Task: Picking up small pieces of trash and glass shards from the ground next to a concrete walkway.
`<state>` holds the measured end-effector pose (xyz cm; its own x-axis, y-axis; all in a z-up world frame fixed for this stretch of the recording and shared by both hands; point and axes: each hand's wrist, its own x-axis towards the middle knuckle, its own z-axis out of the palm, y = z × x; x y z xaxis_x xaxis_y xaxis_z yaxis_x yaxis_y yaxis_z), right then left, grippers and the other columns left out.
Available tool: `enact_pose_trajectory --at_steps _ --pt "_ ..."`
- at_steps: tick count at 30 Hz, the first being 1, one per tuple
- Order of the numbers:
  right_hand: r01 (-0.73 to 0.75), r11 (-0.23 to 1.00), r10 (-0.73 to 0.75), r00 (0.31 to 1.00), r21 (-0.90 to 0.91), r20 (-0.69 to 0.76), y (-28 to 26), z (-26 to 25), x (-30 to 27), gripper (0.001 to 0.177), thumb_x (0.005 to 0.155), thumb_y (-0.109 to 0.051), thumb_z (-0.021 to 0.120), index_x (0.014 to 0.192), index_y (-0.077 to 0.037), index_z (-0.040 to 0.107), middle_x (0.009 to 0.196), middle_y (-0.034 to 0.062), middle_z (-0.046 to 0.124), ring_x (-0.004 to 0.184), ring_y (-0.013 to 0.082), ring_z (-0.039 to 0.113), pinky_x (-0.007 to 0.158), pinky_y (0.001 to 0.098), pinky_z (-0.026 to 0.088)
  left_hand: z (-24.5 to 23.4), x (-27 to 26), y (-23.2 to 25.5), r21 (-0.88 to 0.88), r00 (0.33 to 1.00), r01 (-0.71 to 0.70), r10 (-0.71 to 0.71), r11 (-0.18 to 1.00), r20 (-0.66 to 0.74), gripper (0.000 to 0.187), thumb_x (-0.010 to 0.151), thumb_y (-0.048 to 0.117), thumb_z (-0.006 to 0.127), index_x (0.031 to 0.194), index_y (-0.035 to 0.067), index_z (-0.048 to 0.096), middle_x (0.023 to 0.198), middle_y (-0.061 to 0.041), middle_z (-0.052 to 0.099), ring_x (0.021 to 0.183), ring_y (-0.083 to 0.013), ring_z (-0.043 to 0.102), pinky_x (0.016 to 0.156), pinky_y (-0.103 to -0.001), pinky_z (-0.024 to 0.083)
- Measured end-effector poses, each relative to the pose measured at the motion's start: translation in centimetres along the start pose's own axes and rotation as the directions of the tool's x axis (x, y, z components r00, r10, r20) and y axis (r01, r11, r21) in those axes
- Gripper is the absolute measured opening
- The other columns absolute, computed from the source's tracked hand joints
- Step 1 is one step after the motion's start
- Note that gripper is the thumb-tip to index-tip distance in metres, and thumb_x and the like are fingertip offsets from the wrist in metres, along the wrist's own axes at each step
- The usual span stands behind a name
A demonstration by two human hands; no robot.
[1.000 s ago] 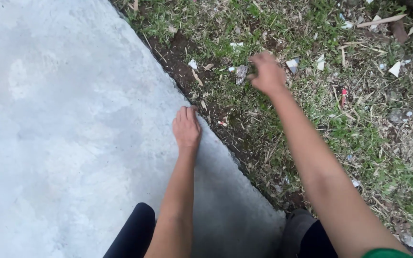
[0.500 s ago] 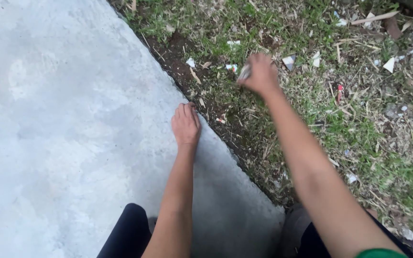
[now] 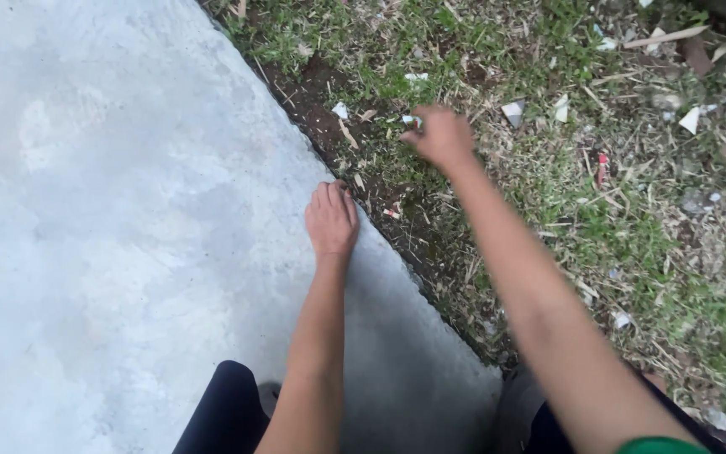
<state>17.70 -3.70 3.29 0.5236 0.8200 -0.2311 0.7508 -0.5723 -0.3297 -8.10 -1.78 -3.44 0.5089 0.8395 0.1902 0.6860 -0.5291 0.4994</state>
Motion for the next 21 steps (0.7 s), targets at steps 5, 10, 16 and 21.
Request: enact_pose_trajectory --at_steps 5,10,16,21 --pt "-0.051 0.998 0.050 0.999 -0.025 -0.015 -0.7 7.7 1.8 0.048 0.078 -0.022 0.082 0.123 -0.012 0.068 0.135 0.0193 0.059 0.104 0.0402 0.066 0.079 0.0489 0.056 -0.2 0.2 0.2 0.008 0.999 0.027 -0.027 1.000 0.023 0.021 0.096 0.023 0.058 0.113 0.012 0.063 0.103 -0.008 0.059 0.099 -0.0278 0.060 0.079 -0.043 0.046" --pt "-0.129 0.957 0.123 0.992 0.261 0.040 6.3 6.5 6.8 0.019 0.084 0.001 0.073 0.098 -0.010 0.078 0.094 0.0143 0.075 0.082 0.0288 0.075 0.074 0.0422 0.062 -0.1 0.3 0.2 -0.005 0.999 0.031 -0.031 1.000 0.009 0.018 0.098 0.024 0.057 0.112 0.013 0.063 0.103 -0.007 0.059 0.099 -0.0274 0.060 0.081 -0.042 0.047" --pt "-0.225 0.958 0.266 0.930 0.178 -0.253 11.3 -6.0 5.8 0.033 0.074 -0.016 0.081 0.105 -0.009 0.075 0.095 0.0113 0.076 0.078 0.0238 0.073 0.065 0.0375 0.060 0.0 0.2 0.3 0.008 1.000 0.021 -0.021 1.000 0.015 0.020 0.098 0.024 0.057 0.113 0.013 0.063 0.103 -0.008 0.059 0.099 -0.0272 0.060 0.080 -0.043 0.046" --pt "-0.214 0.915 -0.053 0.777 -0.342 -0.627 9.9 -6.8 1.7 0.068 0.064 -0.036 0.087 0.121 -0.004 0.070 0.110 0.0225 0.072 0.095 0.0361 0.070 0.069 0.0456 0.053 0.2 0.0 0.0 -0.017 1.000 0.019 -0.019 1.000 -0.003 0.020 0.098 0.024 0.057 0.114 0.012 0.062 0.104 -0.007 0.059 0.099 -0.0273 0.059 0.081 -0.043 0.046"
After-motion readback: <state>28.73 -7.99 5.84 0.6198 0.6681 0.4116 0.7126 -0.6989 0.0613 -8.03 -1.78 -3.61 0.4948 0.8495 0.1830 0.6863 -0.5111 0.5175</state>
